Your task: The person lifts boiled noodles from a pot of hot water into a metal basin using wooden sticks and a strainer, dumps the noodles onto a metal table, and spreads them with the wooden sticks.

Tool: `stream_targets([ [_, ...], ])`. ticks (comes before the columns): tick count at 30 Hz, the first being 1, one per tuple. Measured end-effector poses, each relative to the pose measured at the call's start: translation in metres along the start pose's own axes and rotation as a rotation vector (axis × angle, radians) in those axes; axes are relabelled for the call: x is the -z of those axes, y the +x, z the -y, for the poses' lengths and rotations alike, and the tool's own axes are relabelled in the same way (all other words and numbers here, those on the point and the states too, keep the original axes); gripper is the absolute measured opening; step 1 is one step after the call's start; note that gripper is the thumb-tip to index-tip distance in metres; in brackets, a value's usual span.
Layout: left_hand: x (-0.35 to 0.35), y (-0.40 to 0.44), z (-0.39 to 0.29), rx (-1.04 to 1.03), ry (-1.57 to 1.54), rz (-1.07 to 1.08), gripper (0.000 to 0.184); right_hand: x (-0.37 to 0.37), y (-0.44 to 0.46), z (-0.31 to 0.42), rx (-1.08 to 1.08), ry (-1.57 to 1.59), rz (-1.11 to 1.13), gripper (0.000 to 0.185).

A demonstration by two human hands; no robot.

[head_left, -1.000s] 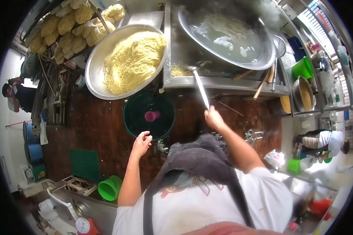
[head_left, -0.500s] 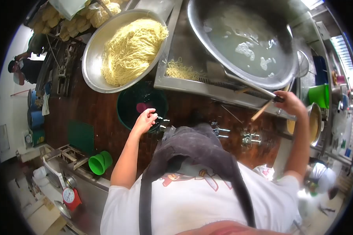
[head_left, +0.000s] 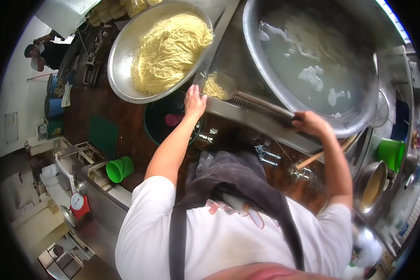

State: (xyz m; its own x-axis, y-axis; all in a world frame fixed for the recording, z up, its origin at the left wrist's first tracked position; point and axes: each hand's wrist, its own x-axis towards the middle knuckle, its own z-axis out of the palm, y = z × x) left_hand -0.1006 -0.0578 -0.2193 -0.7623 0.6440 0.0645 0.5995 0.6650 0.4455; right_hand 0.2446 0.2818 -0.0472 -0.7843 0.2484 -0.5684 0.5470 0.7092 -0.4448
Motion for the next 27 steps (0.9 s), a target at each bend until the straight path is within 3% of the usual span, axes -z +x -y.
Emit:
stream_targets([
  [6,-0.023,0.012,-0.005,-0.079,0.175,0.222,0.073,-0.091,0.001,0.006,0.025,0.190,-0.127,0.046],
  [10,-0.018,0.010,-0.010,-0.177,0.068,0.213,0.072,-0.084,-0.022,0.012,-0.005,0.305,-0.104,0.047],
  [13,0.027,0.026,-0.031,-0.283,0.127,0.055,0.067,-0.032,-0.045,0.039,0.015,0.306,-0.110,0.044],
  [15,0.076,0.061,-0.027,-0.426,0.296,-0.156,0.058,0.014,-0.043,0.081,0.293,0.249,-0.181,0.043],
  [16,0.111,0.088,-0.027,-0.354,-0.138,-0.187,0.059,0.040,-0.043,0.127,0.181,0.253,-0.141,0.042],
  [17,0.165,0.094,-0.045,-0.047,-0.375,-0.109,0.060,0.057,-0.037,0.174,0.067,0.250,-0.094,0.041],
  [18,0.150,0.126,0.011,-0.208,0.225,-0.365,0.059,0.056,-0.025,0.206,0.121,0.183,-0.184,0.042],
  [20,0.194,0.135,0.006,-0.150,0.326,-0.596,0.056,0.048,-0.018,0.217,0.182,0.086,-0.308,0.043],
  [23,0.216,0.088,-0.025,-0.179,-0.007,-0.588,0.054,0.062,-0.036,0.160,0.105,-0.001,-0.324,0.043],
  [25,0.195,0.029,-0.036,-0.087,-0.312,-0.357,0.053,0.078,-0.081,0.108,0.069,-0.013,-0.239,0.043],
  [27,0.150,-0.016,-0.024,-0.007,-0.398,-0.107,0.057,0.083,-0.111,0.063,-0.017,-0.029,-0.151,0.034],
])
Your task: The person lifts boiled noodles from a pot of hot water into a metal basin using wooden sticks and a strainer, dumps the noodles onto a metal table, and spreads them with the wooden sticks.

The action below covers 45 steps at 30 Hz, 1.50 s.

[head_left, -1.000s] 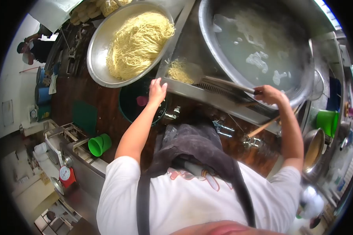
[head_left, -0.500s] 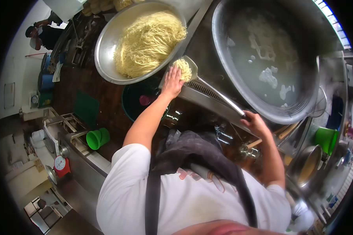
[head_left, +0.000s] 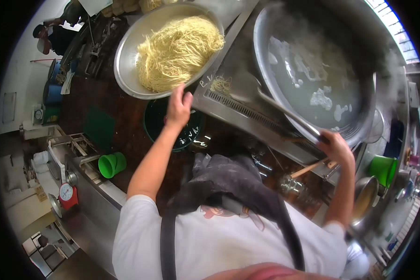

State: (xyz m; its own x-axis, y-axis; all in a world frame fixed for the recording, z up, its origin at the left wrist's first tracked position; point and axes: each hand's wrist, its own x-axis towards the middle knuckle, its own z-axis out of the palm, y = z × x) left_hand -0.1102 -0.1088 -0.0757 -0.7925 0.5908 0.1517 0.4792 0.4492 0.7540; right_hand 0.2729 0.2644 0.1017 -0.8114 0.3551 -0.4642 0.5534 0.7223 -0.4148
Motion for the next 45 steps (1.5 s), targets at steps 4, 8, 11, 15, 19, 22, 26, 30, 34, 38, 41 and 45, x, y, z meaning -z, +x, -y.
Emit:
stream_targets([
  [4,-0.093,-0.005,0.082,0.165,0.130,0.167,0.073,-0.019,0.002,-0.037,-0.162,-0.018,0.141,0.033],
  [8,-0.149,0.042,0.072,0.103,0.518,0.343,0.083,-0.071,0.066,-0.048,-0.061,-0.089,0.178,0.034],
  [11,-0.162,0.025,0.052,-0.101,0.346,0.402,0.080,-0.104,0.107,-0.032,0.012,-0.064,0.112,0.035],
  [15,-0.103,-0.051,0.029,-0.021,-0.010,0.247,0.071,-0.107,0.117,-0.018,0.020,0.080,0.096,0.032],
  [19,-0.025,-0.127,0.045,0.196,0.000,0.159,0.067,-0.047,0.086,0.003,-0.020,0.215,0.042,0.030],
  [22,0.011,-0.149,0.080,0.355,0.068,0.068,0.070,-0.008,0.074,0.067,0.168,0.021,-0.100,0.035],
  [26,0.057,-0.178,0.107,0.501,-0.053,-0.017,0.066,-0.057,0.044,0.077,0.192,0.008,-0.216,0.034],
  [30,0.095,-0.251,0.147,0.558,-0.024,-0.027,0.067,-0.155,0.001,0.018,-0.082,0.180,-0.140,0.025],
  [34,0.127,-0.284,0.165,0.581,-0.083,-0.014,0.067,-0.227,0.003,0.077,-0.441,0.564,-0.020,0.026],
  [38,0.152,-0.253,0.174,0.474,-0.145,-0.013,0.068,-0.329,0.080,0.093,-0.436,0.675,-0.177,0.028],
  [41,0.159,-0.227,0.189,0.383,-0.101,-0.025,0.068,-0.340,0.119,0.132,-0.079,0.325,-0.354,0.025],
  [45,0.181,-0.185,0.191,0.452,-0.195,-0.112,0.067,-0.246,0.199,0.159,0.159,0.006,-0.715,0.023],
])
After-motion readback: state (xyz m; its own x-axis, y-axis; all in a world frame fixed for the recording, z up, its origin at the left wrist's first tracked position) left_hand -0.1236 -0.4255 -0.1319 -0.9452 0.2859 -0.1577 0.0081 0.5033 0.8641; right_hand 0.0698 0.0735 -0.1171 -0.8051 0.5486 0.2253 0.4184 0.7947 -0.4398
